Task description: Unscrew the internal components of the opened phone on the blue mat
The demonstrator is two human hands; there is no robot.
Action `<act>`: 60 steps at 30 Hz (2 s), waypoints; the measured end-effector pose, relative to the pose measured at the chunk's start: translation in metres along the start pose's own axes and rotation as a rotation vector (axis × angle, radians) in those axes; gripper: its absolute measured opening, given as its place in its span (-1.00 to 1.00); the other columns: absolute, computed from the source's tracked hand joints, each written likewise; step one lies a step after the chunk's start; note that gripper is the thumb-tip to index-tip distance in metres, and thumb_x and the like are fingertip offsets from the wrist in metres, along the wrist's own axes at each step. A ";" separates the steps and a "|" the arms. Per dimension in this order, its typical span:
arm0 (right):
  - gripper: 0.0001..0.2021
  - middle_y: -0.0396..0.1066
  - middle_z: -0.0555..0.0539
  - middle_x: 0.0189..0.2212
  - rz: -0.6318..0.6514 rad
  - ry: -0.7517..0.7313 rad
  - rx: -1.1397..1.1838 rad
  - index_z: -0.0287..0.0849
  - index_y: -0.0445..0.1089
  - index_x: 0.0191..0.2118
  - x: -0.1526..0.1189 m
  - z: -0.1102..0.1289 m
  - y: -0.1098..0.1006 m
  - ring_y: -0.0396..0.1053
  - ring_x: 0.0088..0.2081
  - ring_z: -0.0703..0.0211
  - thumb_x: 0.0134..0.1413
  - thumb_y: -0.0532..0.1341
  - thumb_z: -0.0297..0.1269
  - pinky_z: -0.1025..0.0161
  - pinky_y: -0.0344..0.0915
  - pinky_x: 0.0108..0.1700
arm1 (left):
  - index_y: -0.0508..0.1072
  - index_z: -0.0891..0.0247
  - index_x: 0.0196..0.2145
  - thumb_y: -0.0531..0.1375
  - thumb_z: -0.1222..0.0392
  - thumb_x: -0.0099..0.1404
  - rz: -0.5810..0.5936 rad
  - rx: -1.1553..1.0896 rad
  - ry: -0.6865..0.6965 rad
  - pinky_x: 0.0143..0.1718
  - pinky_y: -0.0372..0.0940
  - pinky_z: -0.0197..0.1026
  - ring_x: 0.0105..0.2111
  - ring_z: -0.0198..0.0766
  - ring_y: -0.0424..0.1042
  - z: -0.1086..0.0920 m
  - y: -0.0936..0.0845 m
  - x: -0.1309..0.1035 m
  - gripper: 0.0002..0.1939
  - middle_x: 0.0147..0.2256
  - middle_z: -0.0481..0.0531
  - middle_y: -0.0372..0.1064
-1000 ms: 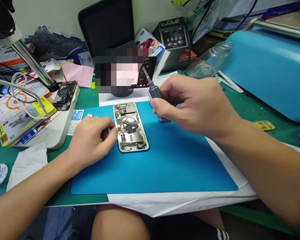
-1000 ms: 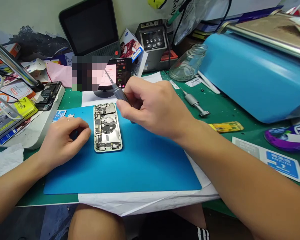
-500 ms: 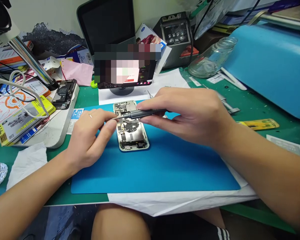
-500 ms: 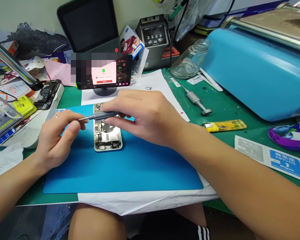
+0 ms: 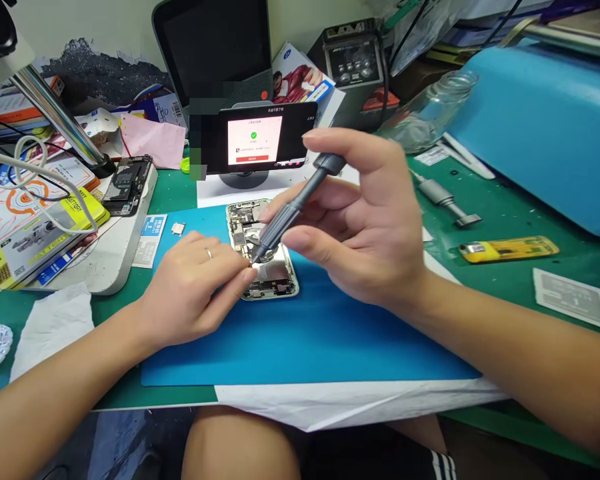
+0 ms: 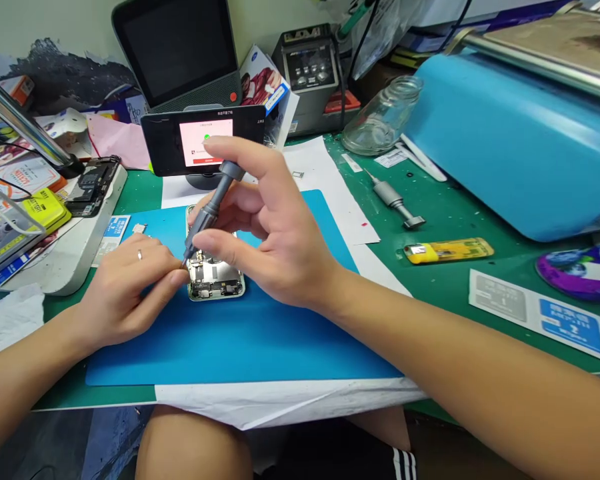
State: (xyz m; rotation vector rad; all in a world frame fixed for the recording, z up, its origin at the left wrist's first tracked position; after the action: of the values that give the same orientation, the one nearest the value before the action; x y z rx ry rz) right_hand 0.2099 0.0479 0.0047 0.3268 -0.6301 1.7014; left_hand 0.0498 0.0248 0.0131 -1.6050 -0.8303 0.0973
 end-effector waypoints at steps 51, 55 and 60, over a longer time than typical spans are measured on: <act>-0.63 0.62 -0.09 -0.06 0.143 -0.590 -0.421 -0.20 0.37 0.15 -0.015 0.026 0.014 0.62 -0.14 0.24 0.25 0.23 -0.54 0.32 0.58 -0.04 | 0.32 0.19 -0.61 0.10 -0.62 0.15 0.404 0.323 -0.372 -0.53 -0.17 -0.15 -0.59 -0.15 0.27 0.031 0.014 -0.005 -0.25 -0.66 0.00 0.24; -0.66 0.62 -0.06 -0.14 0.165 -0.582 -0.387 -0.19 0.36 0.14 -0.014 0.025 0.015 0.61 -0.15 0.24 0.29 0.21 -0.52 0.28 0.60 -0.06 | 0.42 0.20 -0.35 0.24 -0.45 0.20 0.242 0.270 -0.229 -0.44 0.06 -0.13 -0.41 -0.10 0.41 0.025 0.012 -0.004 -0.41 -0.44 0.00 0.44; -0.64 0.61 -0.03 -0.11 0.199 -0.569 -0.359 -0.19 0.31 0.18 -0.015 0.024 0.017 0.60 -0.09 0.25 0.31 0.17 -0.53 0.25 0.60 0.00 | 0.36 0.25 -0.13 0.27 -0.38 0.23 0.133 0.231 -0.073 -0.18 0.26 0.01 -0.19 0.04 0.40 0.020 0.014 -0.004 -0.39 -0.18 0.15 0.47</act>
State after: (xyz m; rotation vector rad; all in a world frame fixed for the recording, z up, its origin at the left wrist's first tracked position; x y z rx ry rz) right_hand 0.1946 0.0201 0.0120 0.5079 -1.4056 1.6413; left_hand 0.0430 0.0398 -0.0060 -1.4434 -0.7386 0.3364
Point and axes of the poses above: each hand's wrist, its own x-axis towards the middle knuckle, its own y-axis out of the palm, z = x × y, the point moved 6 cm from there along x, towards the middle knuckle
